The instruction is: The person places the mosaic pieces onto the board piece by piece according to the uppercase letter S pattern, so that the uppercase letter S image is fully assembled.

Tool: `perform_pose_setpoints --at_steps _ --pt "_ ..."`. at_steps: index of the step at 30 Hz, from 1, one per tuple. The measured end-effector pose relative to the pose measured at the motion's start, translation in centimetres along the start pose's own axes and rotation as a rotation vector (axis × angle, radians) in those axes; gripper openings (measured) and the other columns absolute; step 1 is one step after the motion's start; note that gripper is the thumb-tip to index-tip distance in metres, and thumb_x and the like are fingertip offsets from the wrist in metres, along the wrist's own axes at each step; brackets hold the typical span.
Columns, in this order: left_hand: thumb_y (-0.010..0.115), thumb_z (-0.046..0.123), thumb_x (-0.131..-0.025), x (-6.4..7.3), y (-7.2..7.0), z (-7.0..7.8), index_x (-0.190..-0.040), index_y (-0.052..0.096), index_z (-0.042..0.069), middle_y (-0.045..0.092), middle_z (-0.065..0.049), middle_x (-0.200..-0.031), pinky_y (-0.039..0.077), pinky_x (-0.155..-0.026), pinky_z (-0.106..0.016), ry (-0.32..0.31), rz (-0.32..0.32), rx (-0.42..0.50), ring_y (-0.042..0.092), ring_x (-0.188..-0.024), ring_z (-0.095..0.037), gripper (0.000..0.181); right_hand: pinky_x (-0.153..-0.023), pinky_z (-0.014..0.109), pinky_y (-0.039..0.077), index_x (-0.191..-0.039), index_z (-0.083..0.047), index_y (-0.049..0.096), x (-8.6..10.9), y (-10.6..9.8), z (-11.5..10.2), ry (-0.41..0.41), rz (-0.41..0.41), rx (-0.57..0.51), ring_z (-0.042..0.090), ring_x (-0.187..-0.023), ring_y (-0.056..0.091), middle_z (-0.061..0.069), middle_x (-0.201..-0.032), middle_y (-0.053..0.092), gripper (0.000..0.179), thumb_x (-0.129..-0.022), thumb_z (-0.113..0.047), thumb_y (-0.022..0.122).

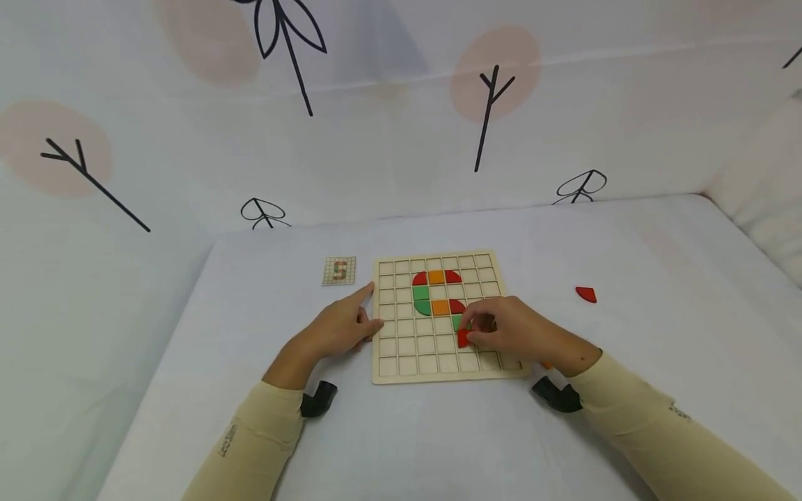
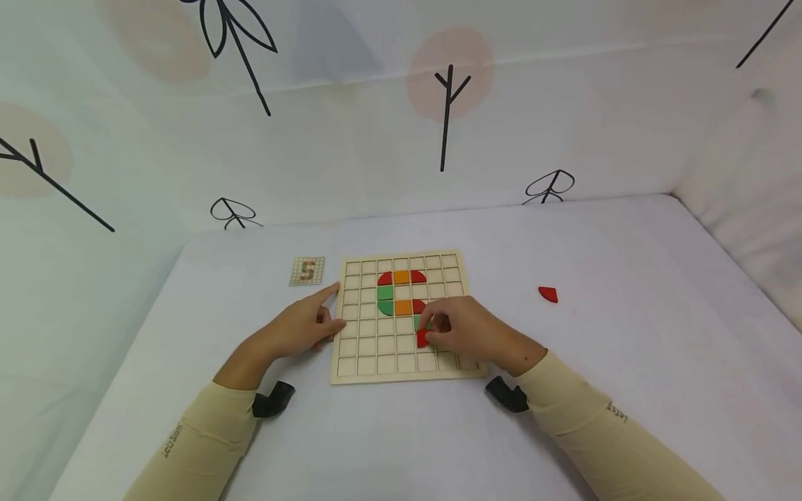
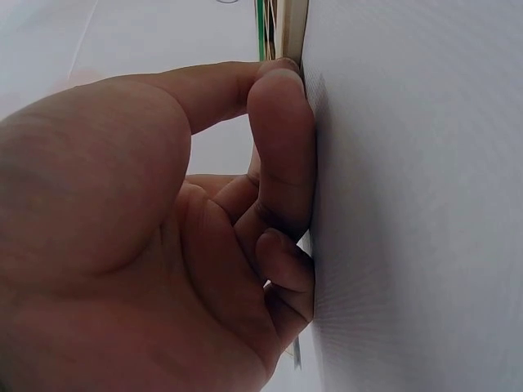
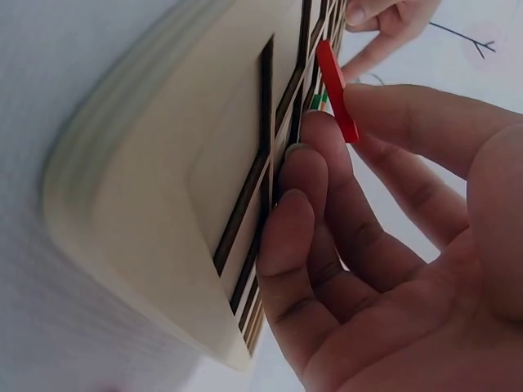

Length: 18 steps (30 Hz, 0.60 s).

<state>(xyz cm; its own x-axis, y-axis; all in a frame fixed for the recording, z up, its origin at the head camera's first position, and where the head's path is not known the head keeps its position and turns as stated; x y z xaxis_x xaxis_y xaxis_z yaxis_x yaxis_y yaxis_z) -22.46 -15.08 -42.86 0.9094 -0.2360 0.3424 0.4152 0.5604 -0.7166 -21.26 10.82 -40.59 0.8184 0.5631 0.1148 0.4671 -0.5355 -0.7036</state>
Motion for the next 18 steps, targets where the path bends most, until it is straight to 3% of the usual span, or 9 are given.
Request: perform_pose_setpoints --at_steps 18 --pt "0.068 0.032 -0.096 0.32 -0.04 0.07 -0.162 0.019 0.020 0.062 -0.001 -0.071 0.040 -0.056 -0.029 -0.017 0.003 0.010 0.053 -0.057 -0.014 0.082 -0.066 0.021 0.048 -0.099 -0.016 0.074 0.08 0.64 -0.61 -0.059 -0.010 0.110 0.011 -0.078 0.053 -0.008 -0.080 0.059 0.016 -0.084 -0.014 0.081"
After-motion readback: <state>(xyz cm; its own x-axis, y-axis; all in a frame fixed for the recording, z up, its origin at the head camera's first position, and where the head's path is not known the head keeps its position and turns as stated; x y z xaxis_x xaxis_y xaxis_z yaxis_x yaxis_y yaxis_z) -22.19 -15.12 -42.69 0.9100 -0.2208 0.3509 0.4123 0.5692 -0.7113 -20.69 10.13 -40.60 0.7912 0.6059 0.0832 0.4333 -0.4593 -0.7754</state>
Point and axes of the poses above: each hand's wrist, its own x-axis away from the middle knuckle, its own y-axis out of the palm, z = x × y, the point moved 6 cm from there along -x, towards the middle knuckle
